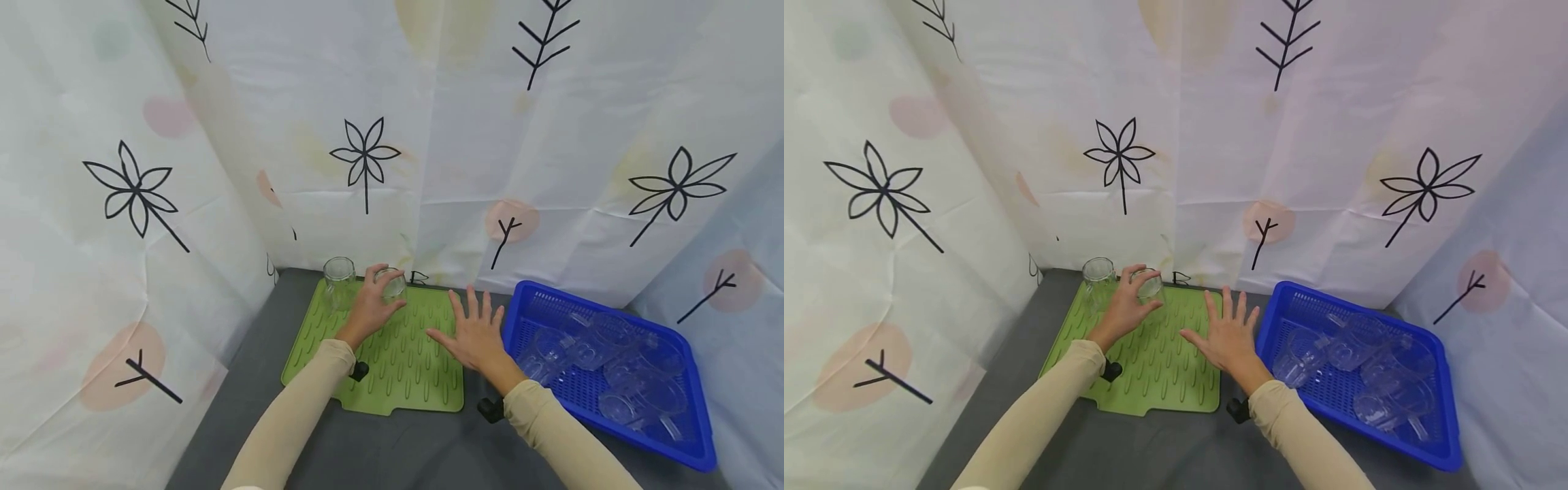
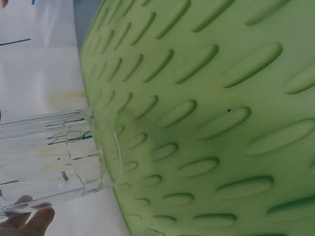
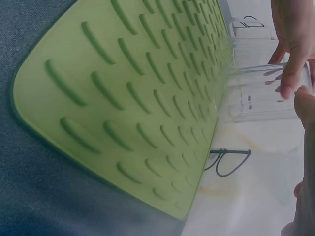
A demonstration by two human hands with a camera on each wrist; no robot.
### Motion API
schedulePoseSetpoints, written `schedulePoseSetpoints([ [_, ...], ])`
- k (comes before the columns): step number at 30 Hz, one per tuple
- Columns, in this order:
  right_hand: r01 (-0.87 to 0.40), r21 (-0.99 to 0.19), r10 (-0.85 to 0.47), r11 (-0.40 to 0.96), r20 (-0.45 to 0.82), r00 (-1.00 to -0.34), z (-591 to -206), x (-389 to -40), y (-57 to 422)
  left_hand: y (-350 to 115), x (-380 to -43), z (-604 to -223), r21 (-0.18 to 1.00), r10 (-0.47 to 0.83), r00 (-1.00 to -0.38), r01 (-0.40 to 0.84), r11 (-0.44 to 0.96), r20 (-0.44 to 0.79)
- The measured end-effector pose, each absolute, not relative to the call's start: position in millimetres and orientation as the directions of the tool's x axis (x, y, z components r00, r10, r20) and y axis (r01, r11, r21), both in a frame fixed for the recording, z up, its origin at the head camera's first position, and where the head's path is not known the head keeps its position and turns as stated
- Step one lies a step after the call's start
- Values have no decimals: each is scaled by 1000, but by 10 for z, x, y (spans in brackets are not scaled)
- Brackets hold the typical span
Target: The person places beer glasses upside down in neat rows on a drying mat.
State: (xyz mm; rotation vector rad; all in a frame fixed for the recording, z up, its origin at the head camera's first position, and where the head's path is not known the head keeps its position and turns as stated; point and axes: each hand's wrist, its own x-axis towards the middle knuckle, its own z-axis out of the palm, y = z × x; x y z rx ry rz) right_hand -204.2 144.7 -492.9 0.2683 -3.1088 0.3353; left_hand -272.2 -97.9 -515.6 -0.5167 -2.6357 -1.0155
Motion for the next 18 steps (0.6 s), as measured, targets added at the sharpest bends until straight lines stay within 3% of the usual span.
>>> schedulePoseSetpoints([
  [18, -172, -214, -165, 962, 50, -985, -4891, -1993, 1608, -904, -2989, -5354, 643, 157, -931, 342, 686, 328],
])
